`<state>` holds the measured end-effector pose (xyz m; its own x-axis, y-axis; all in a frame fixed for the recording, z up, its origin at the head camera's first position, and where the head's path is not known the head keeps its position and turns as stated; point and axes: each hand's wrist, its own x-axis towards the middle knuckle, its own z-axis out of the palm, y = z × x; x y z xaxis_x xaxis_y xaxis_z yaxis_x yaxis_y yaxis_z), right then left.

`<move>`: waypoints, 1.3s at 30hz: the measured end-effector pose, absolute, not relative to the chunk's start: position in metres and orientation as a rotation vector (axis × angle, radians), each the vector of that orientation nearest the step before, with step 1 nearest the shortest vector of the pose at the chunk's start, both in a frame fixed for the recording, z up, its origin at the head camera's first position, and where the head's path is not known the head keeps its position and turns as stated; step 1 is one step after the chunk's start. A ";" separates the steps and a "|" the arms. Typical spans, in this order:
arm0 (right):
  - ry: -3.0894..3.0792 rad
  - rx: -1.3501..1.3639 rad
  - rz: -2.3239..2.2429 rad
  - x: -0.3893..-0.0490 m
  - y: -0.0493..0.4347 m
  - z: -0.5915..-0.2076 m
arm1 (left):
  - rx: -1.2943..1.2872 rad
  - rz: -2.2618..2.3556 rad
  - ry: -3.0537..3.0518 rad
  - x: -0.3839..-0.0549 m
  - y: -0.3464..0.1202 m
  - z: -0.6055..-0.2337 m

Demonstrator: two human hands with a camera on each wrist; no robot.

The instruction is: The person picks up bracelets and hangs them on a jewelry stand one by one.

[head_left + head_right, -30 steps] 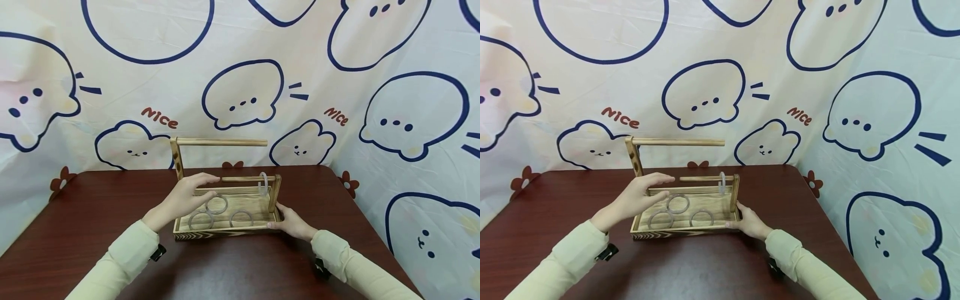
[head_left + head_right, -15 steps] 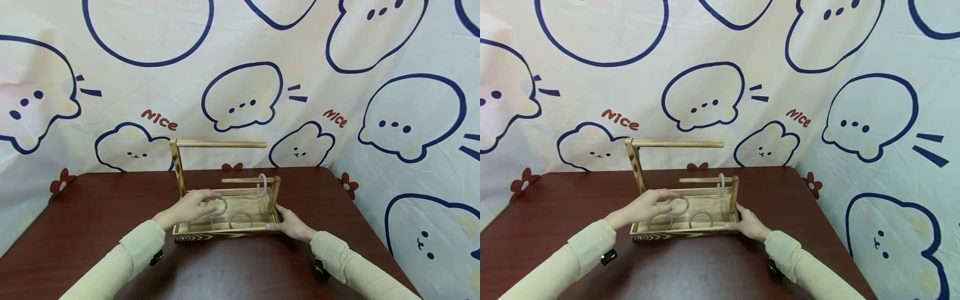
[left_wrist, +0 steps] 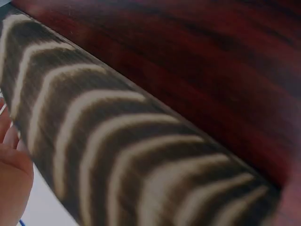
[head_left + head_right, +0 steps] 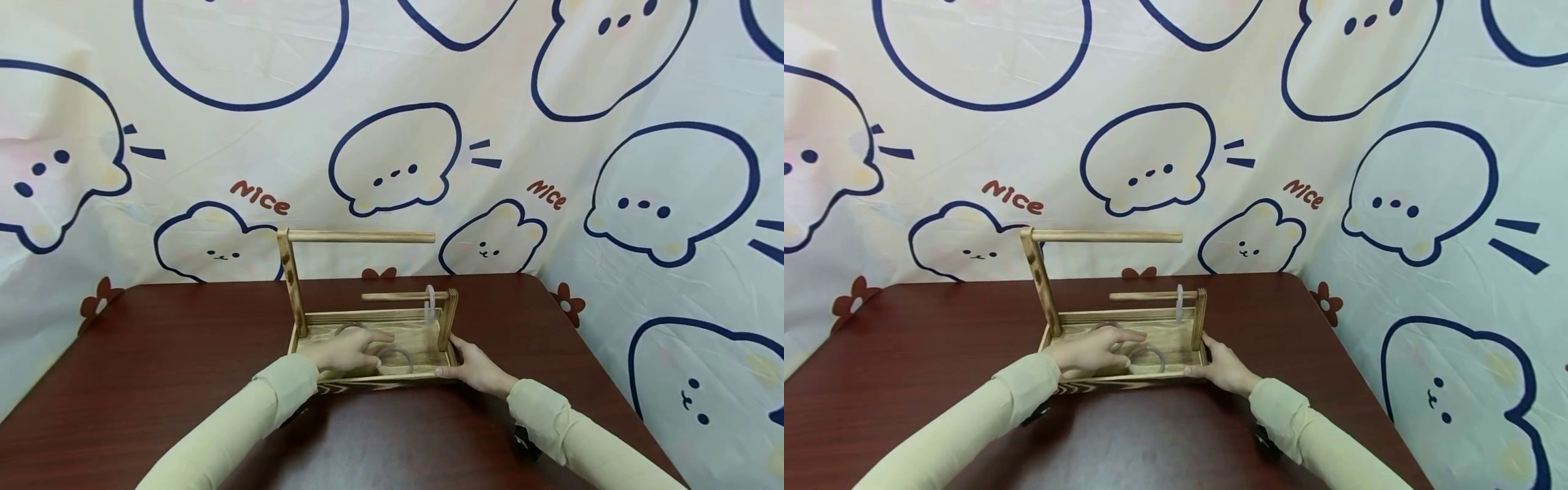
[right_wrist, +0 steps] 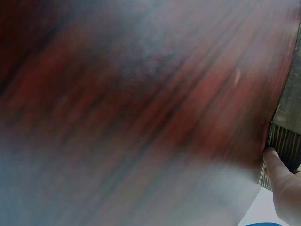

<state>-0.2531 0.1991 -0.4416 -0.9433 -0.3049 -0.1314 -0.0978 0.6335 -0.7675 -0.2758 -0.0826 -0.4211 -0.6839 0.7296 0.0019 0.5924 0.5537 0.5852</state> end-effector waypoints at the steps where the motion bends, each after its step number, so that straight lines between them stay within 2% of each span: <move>1: 2.605 -0.329 -1.209 -0.253 0.199 -0.442 | 1.103 0.818 2.539 -0.277 -0.080 -0.423; 19: 2.615 -0.379 -1.211 -0.252 0.200 -0.439 | 1.036 0.564 2.627 -0.283 -0.066 -0.426; 39: 2.597 -0.371 -1.251 -0.252 0.198 -0.441 | 0.962 0.525 2.832 -0.284 -0.061 -0.432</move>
